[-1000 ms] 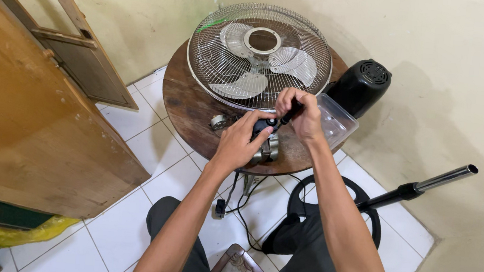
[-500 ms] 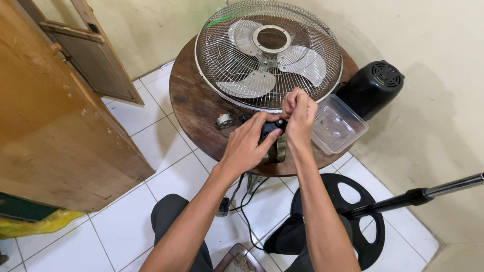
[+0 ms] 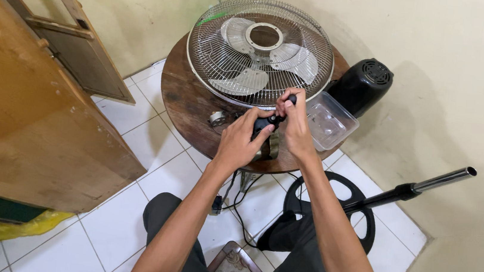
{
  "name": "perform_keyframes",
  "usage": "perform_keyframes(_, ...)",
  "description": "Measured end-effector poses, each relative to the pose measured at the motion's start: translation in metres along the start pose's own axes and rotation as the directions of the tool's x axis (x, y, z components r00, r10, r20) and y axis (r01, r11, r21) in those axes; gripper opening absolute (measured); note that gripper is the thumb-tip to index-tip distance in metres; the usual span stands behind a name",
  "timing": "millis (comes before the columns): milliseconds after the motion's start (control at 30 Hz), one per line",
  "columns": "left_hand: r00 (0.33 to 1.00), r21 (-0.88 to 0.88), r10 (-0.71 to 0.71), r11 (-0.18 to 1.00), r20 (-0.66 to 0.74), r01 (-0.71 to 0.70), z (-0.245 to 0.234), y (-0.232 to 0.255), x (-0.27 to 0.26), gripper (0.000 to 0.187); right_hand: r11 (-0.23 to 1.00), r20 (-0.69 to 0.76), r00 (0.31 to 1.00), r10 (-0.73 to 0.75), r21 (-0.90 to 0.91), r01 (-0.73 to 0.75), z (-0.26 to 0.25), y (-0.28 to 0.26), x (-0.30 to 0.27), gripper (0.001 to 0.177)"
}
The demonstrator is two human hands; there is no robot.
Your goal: The person uses a screwdriver to tighten screws on a fan motor housing, then attaches the motor to a fan stand. The person works on the motor on a table and then moves to the floor to attach it to the stand.
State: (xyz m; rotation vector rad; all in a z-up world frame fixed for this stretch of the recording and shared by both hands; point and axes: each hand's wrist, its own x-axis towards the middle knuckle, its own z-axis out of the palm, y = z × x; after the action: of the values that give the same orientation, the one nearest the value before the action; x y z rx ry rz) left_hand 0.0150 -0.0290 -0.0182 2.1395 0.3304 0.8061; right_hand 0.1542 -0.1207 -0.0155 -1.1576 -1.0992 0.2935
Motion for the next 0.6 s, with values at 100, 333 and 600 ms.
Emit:
perform_keyframes(100, 1.0, -0.003, 0.0, 1.0, -0.007, 0.0, 0.0, 0.0, 0.001, 0.032, 0.963, 0.068, 0.996, 0.062, -0.265, -0.041, -0.008, -0.018, -0.002, 0.023)
perform_keyframes(333, 1.0, -0.014, -0.021, 1.0, 0.009, 0.021, 0.001, 0.001, -0.001, 0.031, 0.964, 0.09, 0.982, 0.163, -0.228, -0.139, -0.025, -0.038, -0.007, 0.039)
perform_keyframes(600, 0.996, -0.016, -0.084, 0.996, 0.013, 0.084, 0.001, 0.005, -0.002, 0.033, 0.93, 0.114, 0.984, 0.135, -0.357, -0.086, -0.017, -0.048, -0.017, 0.061)
